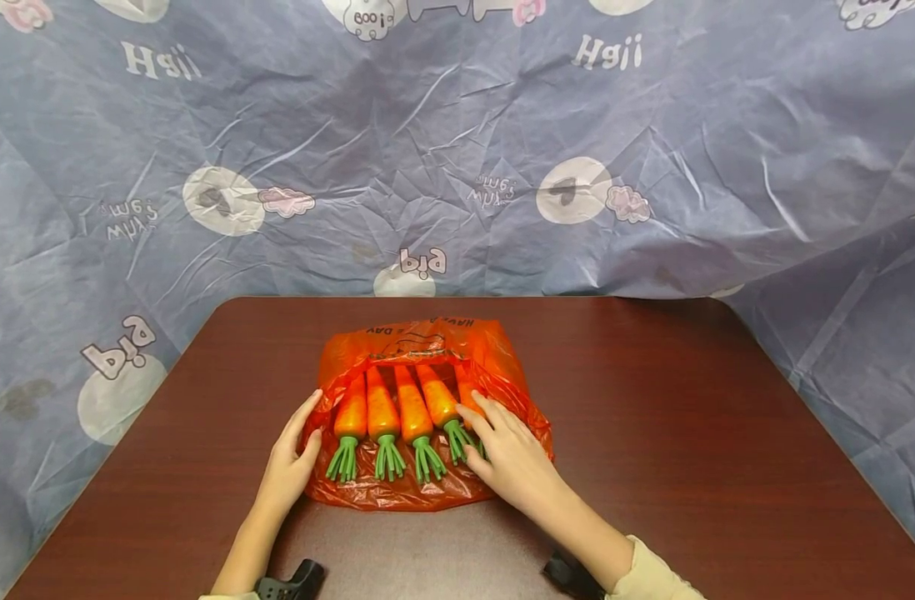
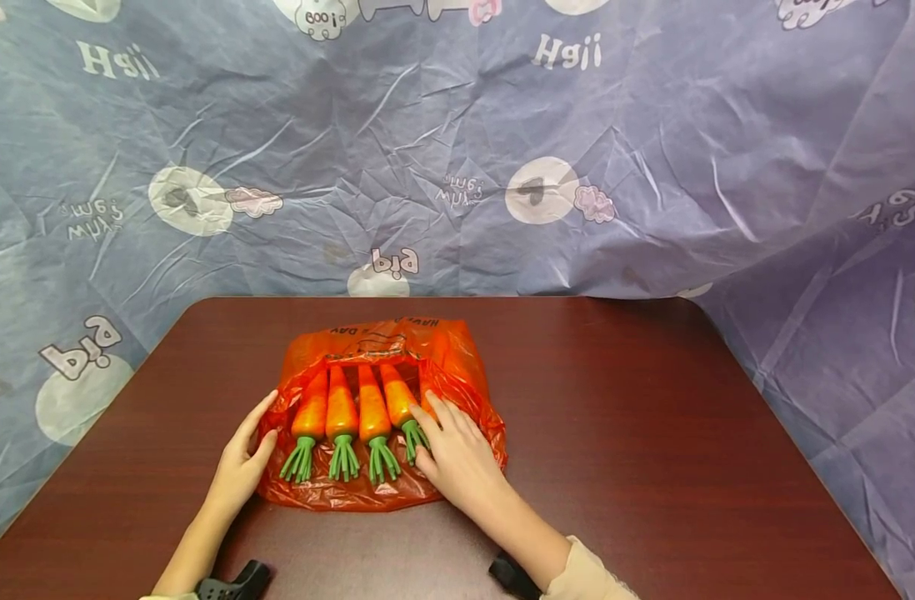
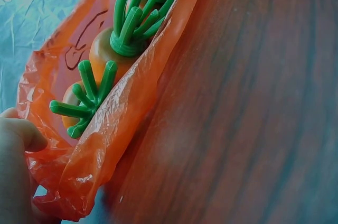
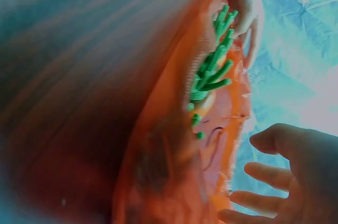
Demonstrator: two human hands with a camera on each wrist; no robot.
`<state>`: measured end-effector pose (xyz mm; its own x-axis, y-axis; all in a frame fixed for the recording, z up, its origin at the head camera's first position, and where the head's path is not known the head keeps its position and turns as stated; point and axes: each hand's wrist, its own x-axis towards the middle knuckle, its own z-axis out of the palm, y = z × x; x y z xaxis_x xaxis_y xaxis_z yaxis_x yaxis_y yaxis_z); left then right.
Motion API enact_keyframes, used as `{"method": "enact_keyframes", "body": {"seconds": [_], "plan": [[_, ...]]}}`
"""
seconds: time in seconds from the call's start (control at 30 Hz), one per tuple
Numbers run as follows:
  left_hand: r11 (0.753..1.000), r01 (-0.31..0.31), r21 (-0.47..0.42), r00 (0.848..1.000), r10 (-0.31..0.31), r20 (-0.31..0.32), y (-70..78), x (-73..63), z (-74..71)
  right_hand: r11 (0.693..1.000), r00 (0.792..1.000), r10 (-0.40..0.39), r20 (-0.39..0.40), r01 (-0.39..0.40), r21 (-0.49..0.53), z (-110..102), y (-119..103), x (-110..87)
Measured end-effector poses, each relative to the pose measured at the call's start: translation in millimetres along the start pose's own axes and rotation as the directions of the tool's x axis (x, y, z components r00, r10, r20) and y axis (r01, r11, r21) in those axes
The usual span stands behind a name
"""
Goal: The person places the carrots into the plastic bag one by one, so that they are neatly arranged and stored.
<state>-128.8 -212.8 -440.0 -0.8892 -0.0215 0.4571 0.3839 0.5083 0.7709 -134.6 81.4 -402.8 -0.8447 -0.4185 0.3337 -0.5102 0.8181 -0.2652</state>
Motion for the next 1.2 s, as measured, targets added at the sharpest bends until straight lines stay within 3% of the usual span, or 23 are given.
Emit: {"method": "enact_keyframes", "body": {"seconds": [0.13, 0.3, 0.53, 0.8, 1.0, 1.2], "plan": [[1.0, -0.004, -0.01, 1.0, 0.004, 0.003, -0.5, -0.1, -0.1, 0.999, 0.998, -0.033, -0.052, 0.033, -0.003, -12.7, -1.4, -10.9], [1.0, 0.003, -0.006, 1.0, -0.003, 0.005, -1.0, -0.1, -0.4, 0.997, 0.981, -0.073, -0.181, 0.072, -0.012, -25.3, 3.7, -22.0], [1.0, 0.023, 0.012, 1.0, -0.023, 0.007, -1.2, 0.3, -1.4, 1.0, 0.966, -0.012, -0.257, 0.011, -0.004, -38.2, 28.6, -30.8], [0.999, 0.033, 0.013, 0.999, -0.033, 0.013, -2.2, 0.0, -2.9, 0.99, 0.956, 0.141, -0.257, -0.141, 0.018, -51.9, 72.4, -33.2], [0.999, 0.045, 0.009, 0.999, -0.045, 0.012, -28.8, 0.1, 1.1, 0.979, 0.939, 0.192, -0.285, -0.204, -0.013, -59.8, 108.4, -31.1], [1.0, 0.028, 0.0, 1.0, -0.028, 0.007, -39.3, 0.3, 3.0, 0.943, 0.942, 0.297, -0.157, -0.315, -0.105, -68.4, 138.8, -30.2]]}}
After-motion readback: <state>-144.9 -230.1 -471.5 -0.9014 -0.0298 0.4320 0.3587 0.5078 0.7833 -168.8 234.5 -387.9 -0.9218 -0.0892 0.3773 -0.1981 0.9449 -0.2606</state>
